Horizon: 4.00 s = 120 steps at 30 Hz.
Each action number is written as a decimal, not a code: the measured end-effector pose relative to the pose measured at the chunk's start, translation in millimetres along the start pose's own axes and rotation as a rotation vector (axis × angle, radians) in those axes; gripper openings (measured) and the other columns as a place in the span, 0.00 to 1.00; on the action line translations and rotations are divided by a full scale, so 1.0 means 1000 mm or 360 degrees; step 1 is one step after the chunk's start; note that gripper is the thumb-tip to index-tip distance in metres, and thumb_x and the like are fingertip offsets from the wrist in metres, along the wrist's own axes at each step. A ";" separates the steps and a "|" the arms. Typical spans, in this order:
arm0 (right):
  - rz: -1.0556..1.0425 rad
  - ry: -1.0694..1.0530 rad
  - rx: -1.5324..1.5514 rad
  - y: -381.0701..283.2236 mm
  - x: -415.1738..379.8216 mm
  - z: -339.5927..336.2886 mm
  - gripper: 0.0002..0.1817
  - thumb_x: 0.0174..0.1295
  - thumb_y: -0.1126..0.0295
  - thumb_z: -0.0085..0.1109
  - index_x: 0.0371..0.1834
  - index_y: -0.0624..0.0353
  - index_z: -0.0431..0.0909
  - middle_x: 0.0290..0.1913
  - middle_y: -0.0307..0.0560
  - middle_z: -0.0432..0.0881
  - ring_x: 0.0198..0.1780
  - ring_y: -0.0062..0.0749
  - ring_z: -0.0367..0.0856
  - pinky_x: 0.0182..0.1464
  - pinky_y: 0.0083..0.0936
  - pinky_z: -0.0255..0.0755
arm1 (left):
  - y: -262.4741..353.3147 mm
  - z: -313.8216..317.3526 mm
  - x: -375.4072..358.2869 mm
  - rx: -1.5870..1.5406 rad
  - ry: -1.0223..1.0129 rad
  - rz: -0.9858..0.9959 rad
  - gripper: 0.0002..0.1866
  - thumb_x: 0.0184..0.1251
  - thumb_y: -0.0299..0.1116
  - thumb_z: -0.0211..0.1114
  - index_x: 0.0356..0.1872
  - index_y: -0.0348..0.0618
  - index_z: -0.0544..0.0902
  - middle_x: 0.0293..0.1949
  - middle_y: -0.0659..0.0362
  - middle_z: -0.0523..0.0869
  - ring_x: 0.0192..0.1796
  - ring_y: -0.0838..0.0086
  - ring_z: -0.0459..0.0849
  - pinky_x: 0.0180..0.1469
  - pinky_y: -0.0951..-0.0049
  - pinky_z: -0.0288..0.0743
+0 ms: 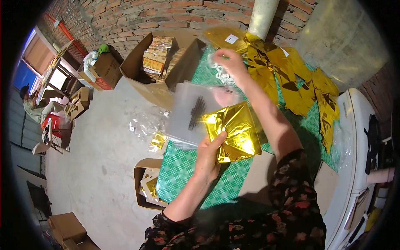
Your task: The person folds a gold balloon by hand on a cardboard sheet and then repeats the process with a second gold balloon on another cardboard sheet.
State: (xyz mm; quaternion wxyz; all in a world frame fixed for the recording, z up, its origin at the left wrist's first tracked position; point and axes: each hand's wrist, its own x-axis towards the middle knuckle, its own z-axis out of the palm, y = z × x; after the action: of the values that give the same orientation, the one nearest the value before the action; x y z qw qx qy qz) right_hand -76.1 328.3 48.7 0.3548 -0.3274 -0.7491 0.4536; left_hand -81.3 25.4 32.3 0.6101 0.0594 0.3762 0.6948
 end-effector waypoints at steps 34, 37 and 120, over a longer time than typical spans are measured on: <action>-0.0192 0.0220 -0.1274 -0.043 -0.509 -0.085 0.21 0.69 0.67 0.71 0.64 0.55 0.84 0.71 0.50 0.79 0.79 0.53 0.71 0.82 0.51 0.62 | -0.051 0.057 -0.050 0.2445 -0.1174 0.2373 0.15 0.51 0.21 0.76 0.39 0.43 0.83 0.34 0.55 0.85 0.35 0.55 0.85 0.33 0.62 0.82; -0.0302 0.0319 -0.1257 -0.037 -0.512 -0.084 0.20 0.69 0.69 0.71 0.63 0.57 0.84 0.65 0.52 0.83 0.75 0.54 0.76 0.77 0.49 0.70 | -0.071 0.038 -0.065 0.2799 -0.1344 0.2434 0.14 0.53 0.28 0.75 0.40 0.47 0.81 0.36 0.60 0.83 0.40 0.64 0.87 0.35 0.64 0.85; 0.0008 0.0074 -0.1927 -0.050 -0.430 -0.055 0.47 0.74 0.44 0.63 0.86 0.66 0.63 0.86 0.67 0.61 0.89 0.58 0.54 0.86 0.67 0.45 | -0.077 -0.021 -0.016 0.3170 -0.1366 0.1712 0.35 0.87 0.48 0.52 0.87 0.43 0.65 0.86 0.50 0.68 0.90 0.61 0.61 0.91 0.45 0.41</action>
State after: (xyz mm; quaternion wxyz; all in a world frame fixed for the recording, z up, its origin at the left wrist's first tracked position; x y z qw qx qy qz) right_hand 190.6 -15.5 12.1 0.1207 -0.4828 -0.8653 -0.0596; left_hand -26.5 -0.7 -22.1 0.0054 0.8776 0.4404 0.1893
